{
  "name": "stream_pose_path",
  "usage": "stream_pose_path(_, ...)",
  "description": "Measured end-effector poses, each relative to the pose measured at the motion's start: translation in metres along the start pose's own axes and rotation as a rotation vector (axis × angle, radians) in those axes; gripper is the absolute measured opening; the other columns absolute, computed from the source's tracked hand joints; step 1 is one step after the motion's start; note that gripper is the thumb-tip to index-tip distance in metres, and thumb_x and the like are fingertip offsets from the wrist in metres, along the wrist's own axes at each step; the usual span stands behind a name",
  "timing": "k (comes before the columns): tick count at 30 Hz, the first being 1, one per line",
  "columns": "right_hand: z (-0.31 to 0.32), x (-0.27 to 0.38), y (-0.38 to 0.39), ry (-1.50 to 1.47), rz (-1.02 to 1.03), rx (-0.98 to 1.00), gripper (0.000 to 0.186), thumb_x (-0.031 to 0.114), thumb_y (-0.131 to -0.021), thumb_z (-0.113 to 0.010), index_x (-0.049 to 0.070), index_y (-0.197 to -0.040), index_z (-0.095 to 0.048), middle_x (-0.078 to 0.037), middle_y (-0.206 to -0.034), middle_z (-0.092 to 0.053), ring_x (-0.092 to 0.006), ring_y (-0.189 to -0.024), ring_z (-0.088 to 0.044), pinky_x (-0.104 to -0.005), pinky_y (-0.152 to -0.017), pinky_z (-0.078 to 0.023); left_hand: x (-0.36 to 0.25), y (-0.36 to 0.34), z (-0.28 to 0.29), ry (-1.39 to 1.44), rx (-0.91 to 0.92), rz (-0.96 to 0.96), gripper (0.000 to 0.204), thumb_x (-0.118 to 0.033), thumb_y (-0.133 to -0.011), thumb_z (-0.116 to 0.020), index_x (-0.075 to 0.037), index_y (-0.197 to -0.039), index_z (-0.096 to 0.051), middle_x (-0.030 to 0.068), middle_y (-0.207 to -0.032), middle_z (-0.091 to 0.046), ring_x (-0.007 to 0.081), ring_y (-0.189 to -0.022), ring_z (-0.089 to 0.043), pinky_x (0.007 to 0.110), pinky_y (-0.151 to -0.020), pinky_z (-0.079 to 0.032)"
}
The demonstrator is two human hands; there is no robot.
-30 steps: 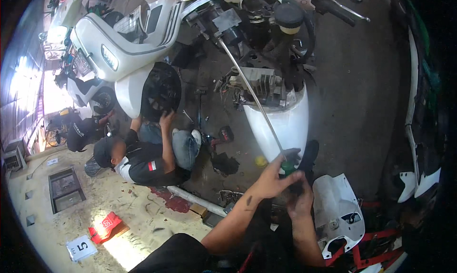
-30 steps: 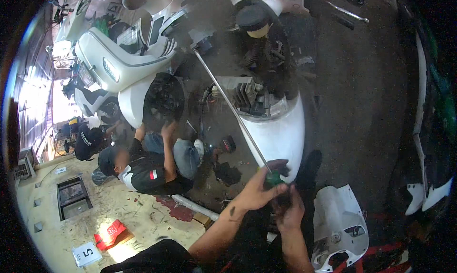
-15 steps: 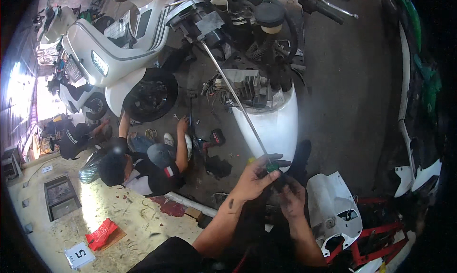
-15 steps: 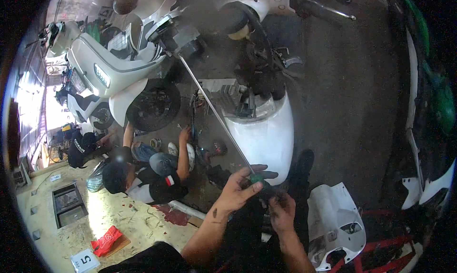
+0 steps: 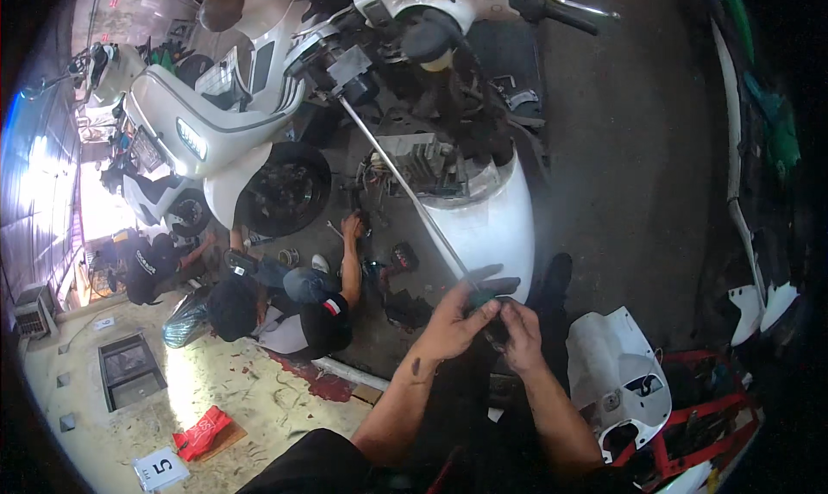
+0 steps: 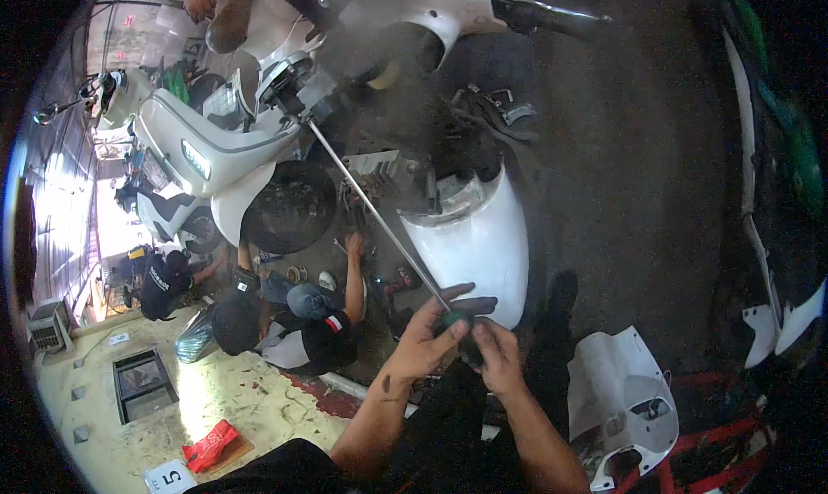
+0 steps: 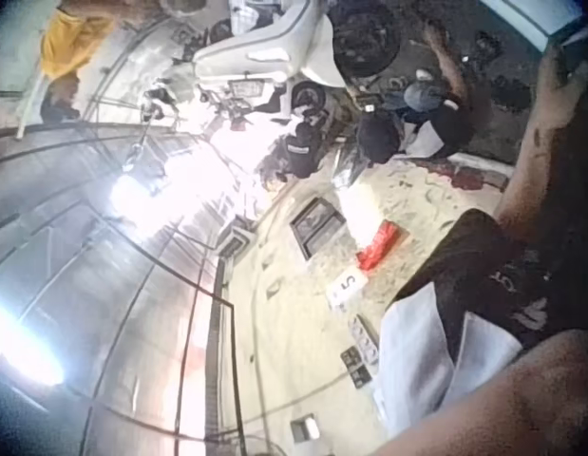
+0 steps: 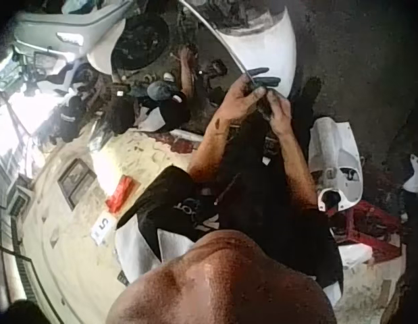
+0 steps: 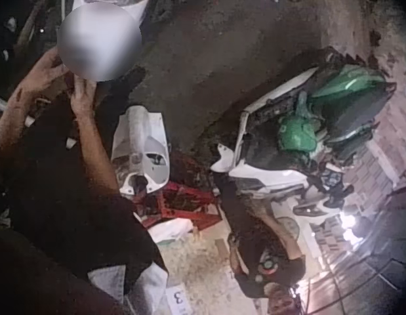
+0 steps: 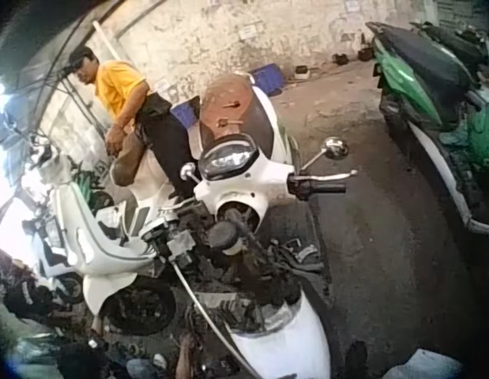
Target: The person unfastens screws on the front of a scooter using a screwdriver, handles electrical components and wiring by hand, and then mounts the handlebar and headlight assembly onto the scooter steering column.
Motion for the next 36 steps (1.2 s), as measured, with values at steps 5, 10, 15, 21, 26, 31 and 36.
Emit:
stream_pose_path(5, 0.001, 0.024, 0.02, 0.428, 0.41, -0.16, 0.042, 0.036, -0.091, -0.06, -0.004, -0.106, -0.06, -0.012, -0.083, -0.065, -0.0169, -0.075, -0.062, -0.0307, -0.069, -0.049, -0.018, -0.016, 0.015, 0.132, -0.268, -0.125, 0.052, -0.029, -0.098, -0.047, 0.003, -0.135, -0.031, 0.0274, -0.119, -0.056, 0.0359, -0.108, -0.058, 0.045, -0.094, -0.046)
stream_pose_path(10, 0.033, 0.009, 0.056, 0.398, 0.536, -0.284, 0.037, 0.027, -0.086, -0.065, -0.005, -0.103, -0.061, -0.014, -0.087, -0.066, -0.0194, -0.078, -0.064, -0.0323, -0.073, -0.05, -0.034, -0.029, 0.01, -0.035, -0.198, -0.136, 0.04, -0.019, -0.098, -0.048, 0.003, -0.13, -0.04, 0.0235, -0.102, -0.065, 0.0292, -0.093, -0.065, 0.038, -0.081, -0.052)
stream_pose_path(15, 0.069, 0.031, 0.074, 0.375, 0.553, -0.34, 0.043, 0.029, -0.084, -0.067, -0.008, -0.104, -0.062, -0.014, -0.092, -0.068, -0.0206, -0.082, -0.065, -0.0324, -0.075, -0.051, -0.033, -0.047, -0.017, -0.005, -0.11, -0.055, 0.036, -0.01, -0.094, -0.054, 0.005, -0.125, -0.043, 0.0229, -0.101, -0.066, 0.0268, -0.095, -0.064, 0.037, -0.083, -0.05)
stream_pose_path(21, 0.118, 0.03, 0.067, 0.433, 0.436, -0.342, 0.045, 0.032, -0.081, -0.069, -0.007, -0.102, -0.063, -0.017, -0.086, -0.067, -0.0225, -0.079, -0.065, -0.033, -0.072, -0.051, -0.034, -0.055, -0.026, -0.028, -0.144, -0.018, 0.033, -0.007, -0.092, -0.059, 0.006, -0.119, -0.049, 0.0183, -0.102, -0.067, 0.019, -0.094, -0.062, 0.033, -0.085, -0.048)
stream_pose_path(26, 0.136, 0.038, 0.06, 0.453, 0.489, -0.336, 0.045, 0.033, -0.078, -0.07, -0.007, -0.097, -0.065, -0.017, -0.081, -0.067, -0.025, -0.072, -0.065, -0.0333, -0.066, -0.05, -0.043, -0.05, -0.017, -0.241, -0.413, -0.018, 0.024, -0.004, -0.089, -0.062, 0.004, -0.111, -0.056, 0.0146, -0.093, -0.068, 0.0177, -0.081, -0.065, 0.029, -0.073, -0.052)
stream_pose_path(31, 0.152, 0.059, 0.045, 0.421, 0.467, -0.341, 0.045, 0.034, -0.077, -0.071, -0.006, -0.095, -0.066, -0.017, -0.081, -0.067, -0.0243, -0.071, -0.064, -0.0338, -0.065, -0.05, -0.11, -0.05, 0.066, -0.582, -1.07, -0.546, 0.021, -0.016, -0.09, -0.062, 0.003, -0.099, -0.057, 0.0092, -0.088, -0.063, 0.0145, -0.077, -0.059, 0.027, -0.07, -0.048)
stream_pose_path(36, 0.151, 0.072, 0.015, 0.414, 0.416, -0.241, 0.046, 0.034, -0.075, -0.072, -0.006, -0.095, -0.066, -0.015, -0.081, -0.068, -0.0235, -0.074, -0.065, -0.0331, -0.067, -0.05, -0.138, -0.076, 0.096, -0.403, -1.131, -0.545, 0.023, -0.014, -0.088, -0.062, 0.002, -0.105, -0.056, 0.0088, -0.096, -0.061, 0.0151, -0.086, -0.058, 0.027, -0.074, -0.046)
Point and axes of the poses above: each hand's wrist, its own y-axis away from the middle knuckle, its own z-axis out of the back of the hand, x = y × z, the point moved 4 cm from there along -y, towards the middle knuckle
